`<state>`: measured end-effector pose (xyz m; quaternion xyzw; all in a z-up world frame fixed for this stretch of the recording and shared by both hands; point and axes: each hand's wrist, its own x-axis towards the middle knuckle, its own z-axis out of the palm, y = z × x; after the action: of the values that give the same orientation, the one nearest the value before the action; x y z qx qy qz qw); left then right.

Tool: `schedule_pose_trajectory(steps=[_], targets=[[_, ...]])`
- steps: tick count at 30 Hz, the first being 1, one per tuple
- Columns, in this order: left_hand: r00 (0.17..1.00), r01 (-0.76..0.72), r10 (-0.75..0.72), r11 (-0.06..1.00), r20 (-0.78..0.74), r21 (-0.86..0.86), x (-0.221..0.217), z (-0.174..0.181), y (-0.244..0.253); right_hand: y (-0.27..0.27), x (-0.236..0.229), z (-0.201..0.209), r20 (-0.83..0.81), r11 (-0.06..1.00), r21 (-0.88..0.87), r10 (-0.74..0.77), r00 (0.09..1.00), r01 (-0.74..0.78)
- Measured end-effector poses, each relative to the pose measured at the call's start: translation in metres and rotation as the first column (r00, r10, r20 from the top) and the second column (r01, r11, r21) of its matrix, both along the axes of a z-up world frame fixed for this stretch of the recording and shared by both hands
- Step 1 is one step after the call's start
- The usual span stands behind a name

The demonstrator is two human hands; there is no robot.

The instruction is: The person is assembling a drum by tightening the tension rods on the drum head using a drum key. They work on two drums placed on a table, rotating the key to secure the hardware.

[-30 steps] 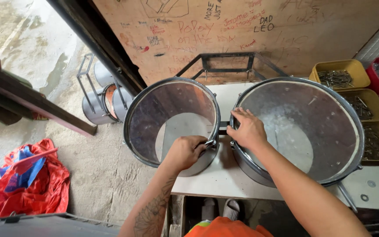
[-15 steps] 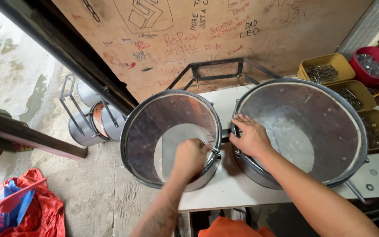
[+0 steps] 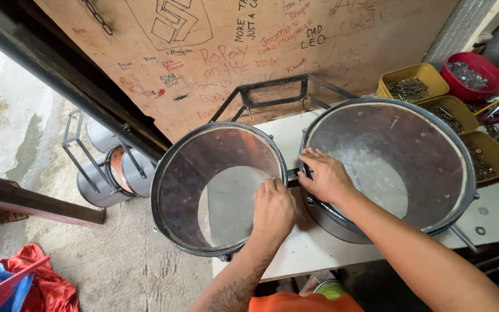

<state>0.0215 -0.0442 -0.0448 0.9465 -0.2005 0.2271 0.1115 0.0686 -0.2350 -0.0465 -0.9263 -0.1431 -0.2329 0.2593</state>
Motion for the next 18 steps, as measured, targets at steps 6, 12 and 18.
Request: schedule_pose_trajectory(steps=[6, 12, 18], targets=[[0.987, 0.148, -0.152, 0.986, 0.048, 0.075, 0.005, 0.013, 0.006, 0.001, -0.001, 0.004, -0.014, 1.0, 0.019, 0.004, 1.0, -0.004], [0.957, 0.243, -0.262, 0.959, 0.123, 0.149, 0.014, 0.003, 0.008, 0.001, 0.003, 0.001, -0.018, 0.997, 0.072, 0.011, 1.0, -0.009], [0.922, 0.29, -0.336, 0.929, 0.192, 0.229, 0.014, 0.007, 0.009, 0.0, 0.004, -0.004, -0.03, 0.997, 0.077, 0.013, 0.999, -0.01]])
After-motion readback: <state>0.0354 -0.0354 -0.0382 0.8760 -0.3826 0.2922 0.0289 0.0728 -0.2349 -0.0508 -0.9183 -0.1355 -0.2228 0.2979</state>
